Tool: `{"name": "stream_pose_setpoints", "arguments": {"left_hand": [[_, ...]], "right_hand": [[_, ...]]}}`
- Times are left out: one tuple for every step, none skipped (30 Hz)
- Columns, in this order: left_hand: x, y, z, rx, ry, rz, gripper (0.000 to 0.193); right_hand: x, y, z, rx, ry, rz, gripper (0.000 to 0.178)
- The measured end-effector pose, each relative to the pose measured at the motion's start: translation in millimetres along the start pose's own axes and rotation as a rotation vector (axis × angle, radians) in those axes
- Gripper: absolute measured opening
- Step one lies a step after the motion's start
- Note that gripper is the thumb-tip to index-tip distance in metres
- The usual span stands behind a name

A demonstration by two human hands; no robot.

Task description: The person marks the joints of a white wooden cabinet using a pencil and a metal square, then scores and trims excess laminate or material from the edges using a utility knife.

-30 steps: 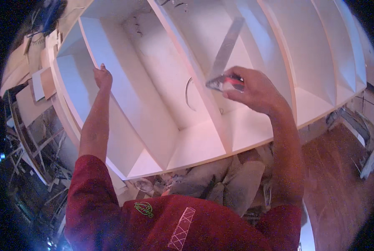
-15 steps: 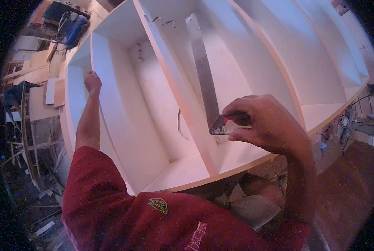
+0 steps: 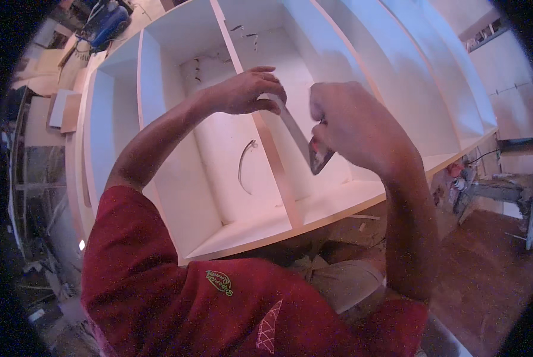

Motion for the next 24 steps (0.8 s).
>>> {"name": "stream_pose_setpoints", "arguments": {"left_hand": [[0.8,0.3,-0.4,0.017,-0.051,-0.069,0.025],[1.4,4.5,-3.2,0.03,-0.096,-0.132,0.02],[1.3,8.7,-4.5,0.057,-0.15,-0.15,0.017],[2.0,18.3,-5.7,0.043,-0.157,-0.148,0.017],[2.3,26.9,-1.3,0.034,-0.252,-0.132,0.017],[4.9,34.6,-2.4,0.014,-0.338,-0.116,0.016],[9.7,41.8,1.3,-0.015,-0.33,-0.16,0.015],[13.0,49.4,0.9,-0.022,-0.35,-0.158,0.015],[18.0,56.4,1.0,-0.051,-0.302,-0.159,0.016],[25.0,63.4,-5.6,-0.092,-0.241,-0.161,0.018],[26.8,68.0,-7.4,-0.096,-0.255,-0.161,0.018],[33.4,70.7,-13.1,-0.11,-0.163,-0.041,0.02],[38.8,74.4,-17.6,-0.122,-0.071,0.077,0.023],[39.8,78.8,-22.8,-0.135,-0.072,0.072,0.023],[42.4,83.0,-26.3,-0.124,0.017,0.102,0.026],[45.3,86.5,-30.6,-0.11,0.105,0.13,0.029],[45.6,91.3,-35.2,-0.119,0.097,0.126,0.029],[46.3,94.7,-40.9,-0.089,0.094,0.1,0.031],[47.1,97.5,-44.2,-0.058,0.09,0.074,0.034],[44.8,98.9,-44.9,-0.062,0.086,0.063,0.034],[37.6,96.8,-44.0,-0.015,0.07,0.158,0.037],[32.4,92.4,-42.3,0.032,0.053,0.253,0.042],[34.2,97.1,-40.9,0.061,0.056,0.218,0.049],[39.4,99.4,-39.6,0.052,0.05,0.212,0.049]], "right_hand": [[-5.5,1.3,-4.4,0.023,-0.112,0.055,0.021],[-6.2,2.9,-4.0,0.038,-0.226,0.119,0.021],[1.5,4.5,-1.2,0.027,-0.218,0.111,0.021],[7.9,2.2,1.1,0.01,-0.403,0.31,0.021],[13.6,-0.8,-2.5,0.012,-0.592,0.497,0.021],[31.0,-1.2,3.1,0.016,-0.58,0.49,0.021],[46.9,-0.2,10.8,-0.114,-0.658,0.641,0.024],[62.0,-3.2,21.8,-0.259,-0.727,0.797,0.028],[80.1,-13.5,35.2,-0.267,-0.718,0.849,0.03],[98.1,-23.3,50.4,-0.273,-0.701,0.919,0.032],[103.1,-28.7,62.7,-0.279,-0.693,0.908,0.032],[110.0,-32.5,76.5,-0.24,-0.691,0.948,0.032],[114.1,-35.2,88.8,-0.201,-0.69,0.987,0.032],[116.0,-31.1,100.0,-0.2,-0.675,0.989,0.032],[119.0,-27.9,111.2,-0.165,-0.638,1.122,0.036],[122.9,-24.3,118.9,-0.127,-0.599,1.253,0.041],[124.0,-21.9,124.2,-0.127,-0.588,1.245,0.041],[127.1,-21.7,129.3,-0.049,-0.557,1.311,0.046],[129.8,-21.1,134.4,0.031,-0.527,1.374,0.051],[130.5,-17.4,139.2,0.04,-0.52,1.368,0.051],[128.1,-9.9,141.2,0.022,-0.53,1.337,0.047],[127.3,-7.1,142.7,0.005,-0.539,1.305,0.043],[130.1,-6.7,147.0,0.009,-0.527,1.299,0.043],[133.0,-9.1,150.4,0.023,-0.532,1.225,0.037]]}}
Point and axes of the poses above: each hand's wrist, its own z-axis towards the middle knuckle, its own x-axis out of the palm, y = z × x, the point moved 3 cm from there along z, towards the middle knuckle, and after that the axes turned 14 degrees about z, right-handed, at the moved point
